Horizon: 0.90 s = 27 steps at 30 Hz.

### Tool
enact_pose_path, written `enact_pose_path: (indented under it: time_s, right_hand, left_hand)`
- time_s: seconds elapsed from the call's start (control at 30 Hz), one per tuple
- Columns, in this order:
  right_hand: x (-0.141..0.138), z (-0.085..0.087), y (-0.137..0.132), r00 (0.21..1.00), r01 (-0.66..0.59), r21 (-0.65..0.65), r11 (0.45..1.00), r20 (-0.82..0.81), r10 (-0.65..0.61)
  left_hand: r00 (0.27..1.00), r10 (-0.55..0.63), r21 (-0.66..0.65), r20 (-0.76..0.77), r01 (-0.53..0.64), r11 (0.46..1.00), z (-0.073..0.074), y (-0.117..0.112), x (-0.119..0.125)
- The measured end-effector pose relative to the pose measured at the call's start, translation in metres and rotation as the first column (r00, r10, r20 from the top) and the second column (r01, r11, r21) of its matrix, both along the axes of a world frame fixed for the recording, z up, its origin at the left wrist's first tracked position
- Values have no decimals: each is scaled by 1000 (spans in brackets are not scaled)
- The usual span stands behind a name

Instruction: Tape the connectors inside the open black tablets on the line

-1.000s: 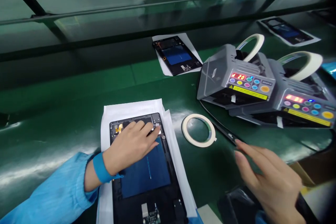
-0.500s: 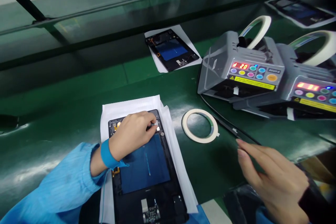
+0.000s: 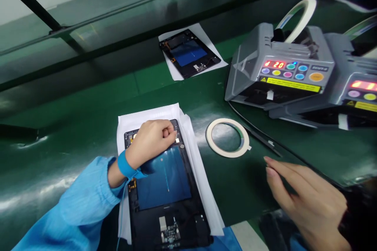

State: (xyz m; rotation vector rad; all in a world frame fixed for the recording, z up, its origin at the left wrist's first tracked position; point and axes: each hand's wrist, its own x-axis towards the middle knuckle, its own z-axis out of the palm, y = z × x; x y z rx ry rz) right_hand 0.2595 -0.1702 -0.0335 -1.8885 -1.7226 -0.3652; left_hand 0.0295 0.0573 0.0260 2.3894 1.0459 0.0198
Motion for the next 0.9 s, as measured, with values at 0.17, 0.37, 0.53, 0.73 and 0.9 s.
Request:
enact_pose_path:
  time_s: [0.17,0.37,0.53,0.73,0.9]
  right_hand:
    - [6,1,-4,1000,21,29,999,11,-21]
    - [24,3,-7,986,134,155,979,78,-147]
    - [61,-2,-3,883,327,277,904,250,-396]
    - [93,2,15,829,349,263,899,360,-427]
    - [107,9,12,874,308,190,932,330,-356]
  left_hand:
    - [1000,-14,-52,-3,14,999,7,2,-1]
    - [998,-51,42,-39,53,998,4,1,4]
    - [998,-55,77,-34,57,995,3,6,0]
    - [993,-109,78,46,105,991,10,-2,-20]
    - [985,-134,158,106,116,981,18,-17,-60]
